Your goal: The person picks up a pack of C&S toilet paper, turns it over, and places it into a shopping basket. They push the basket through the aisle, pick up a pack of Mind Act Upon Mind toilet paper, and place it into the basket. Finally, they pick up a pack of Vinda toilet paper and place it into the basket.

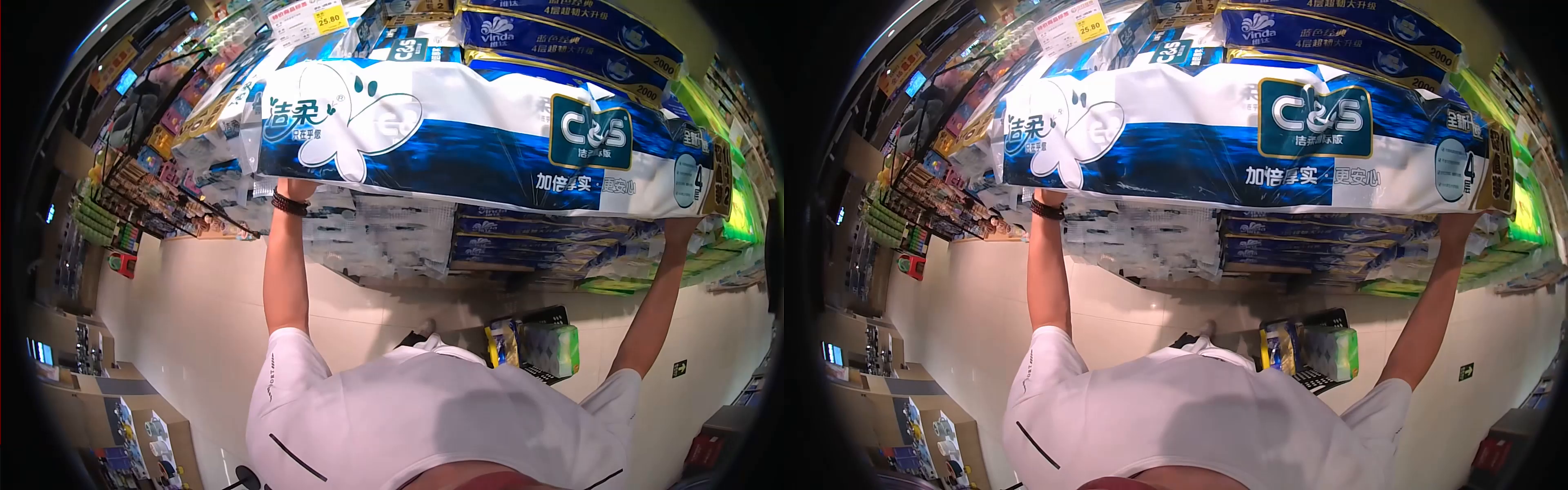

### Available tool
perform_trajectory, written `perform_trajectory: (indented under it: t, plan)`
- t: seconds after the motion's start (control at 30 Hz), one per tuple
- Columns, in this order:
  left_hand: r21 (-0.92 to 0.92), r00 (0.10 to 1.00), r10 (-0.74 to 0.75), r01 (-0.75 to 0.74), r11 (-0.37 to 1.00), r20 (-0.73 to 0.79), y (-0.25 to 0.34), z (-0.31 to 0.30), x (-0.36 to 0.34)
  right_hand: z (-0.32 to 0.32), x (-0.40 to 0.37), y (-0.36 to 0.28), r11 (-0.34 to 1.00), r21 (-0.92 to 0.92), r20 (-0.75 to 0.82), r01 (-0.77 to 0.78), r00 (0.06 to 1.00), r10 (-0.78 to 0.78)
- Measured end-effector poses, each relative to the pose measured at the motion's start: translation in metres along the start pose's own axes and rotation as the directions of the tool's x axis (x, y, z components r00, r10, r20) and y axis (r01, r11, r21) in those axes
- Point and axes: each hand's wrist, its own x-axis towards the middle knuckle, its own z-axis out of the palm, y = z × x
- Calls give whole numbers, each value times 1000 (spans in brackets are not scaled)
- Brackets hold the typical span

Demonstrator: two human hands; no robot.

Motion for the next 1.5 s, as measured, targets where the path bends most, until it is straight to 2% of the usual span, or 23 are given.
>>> perform_trajectory:
  t: [0.03,0.07,0.13,0.17,0.2,0.27,0.33,0.43,0.47,0.5,0.53,0.57,0.63,0.7,0.73,0.83,0.87,0.9,0.93,1.03,1.1,1.27,1.5]
  plan:
    - [-85,997,-68,66,994,-27,-5,10,-1,-12,5,16,987,-123,63,107,993,-100]
    - [-177,990,-134,123,976,-50,-7,22,1,-12,16,15,998,-16,38,64,997,-63]
    - [-564,937,-332,332,756,107,35,19,28,40,15,-60,883,425,-165,-199,942,292]
    - [-699,888,-423,419,579,182,55,18,41,42,26,-72,900,350,-159,-258,931,328]
    - [-727,875,-471,393,564,107,109,9,75,63,29,-107,941,239,-125,-241,953,276]
    - [-743,836,-538,428,514,109,156,-5,111,92,36,-160,966,55,-76,-254,963,258]
    - [-733,813,-529,512,448,244,160,-17,129,97,46,-177,943,-81,-60,-322,946,318]
    - [-753,758,-523,589,293,390,146,-33,144,78,53,-179,915,-272,-122,-297,954,273]
    - [-798,771,-579,512,319,263,154,-32,144,67,54,-182,890,-351,-120,-291,957,266]
    - [-761,793,-602,449,468,98,163,-34,144,62,52,-184,892,-374,-98,-252,968,232]
    - [-757,795,-584,480,444,161,159,-41,142,57,47,-186,892,-396,-77,-219,976,206]
    - [-750,794,-597,464,471,116,140,-42,136,53,44,-183,887,-420,-57,-191,981,184]
    - [-729,785,-619,438,526,25,124,-43,134,47,40,-162,940,-115,-58,-320,947,315]
    - [-695,747,-635,563,448,196,139,-29,125,44,33,-149,885,107,48,-454,891,452]
    - [-671,721,-648,609,423,245,155,-19,125,47,32,-137,907,-72,14,-414,909,416]
    - [-631,679,-659,674,384,324,136,3,102,75,19,-107,864,-4,74,-504,861,503]
    - [-641,668,-689,665,383,281,126,10,89,72,19,-104,831,93,125,-548,834,537]
    - [-660,662,-709,649,379,244,123,18,81,68,24,-98,854,77,110,-514,856,506]
    - [-709,616,-720,659,251,318,135,16,81,65,29,-90,876,59,84,-479,877,474]
    - [-733,565,-758,657,175,326,127,22,70,68,28,-99,864,52,63,-500,866,497]
    - [-724,581,-785,634,272,215,120,25,66,70,26,-104,840,68,105,-539,841,531]
    - [-589,645,-737,681,436,200,103,18,68,67,25,-101,806,189,248,-561,821,514]
    - [-555,641,-746,692,461,180,87,15,64,64,26,-97,769,249,262,-589,805,532]
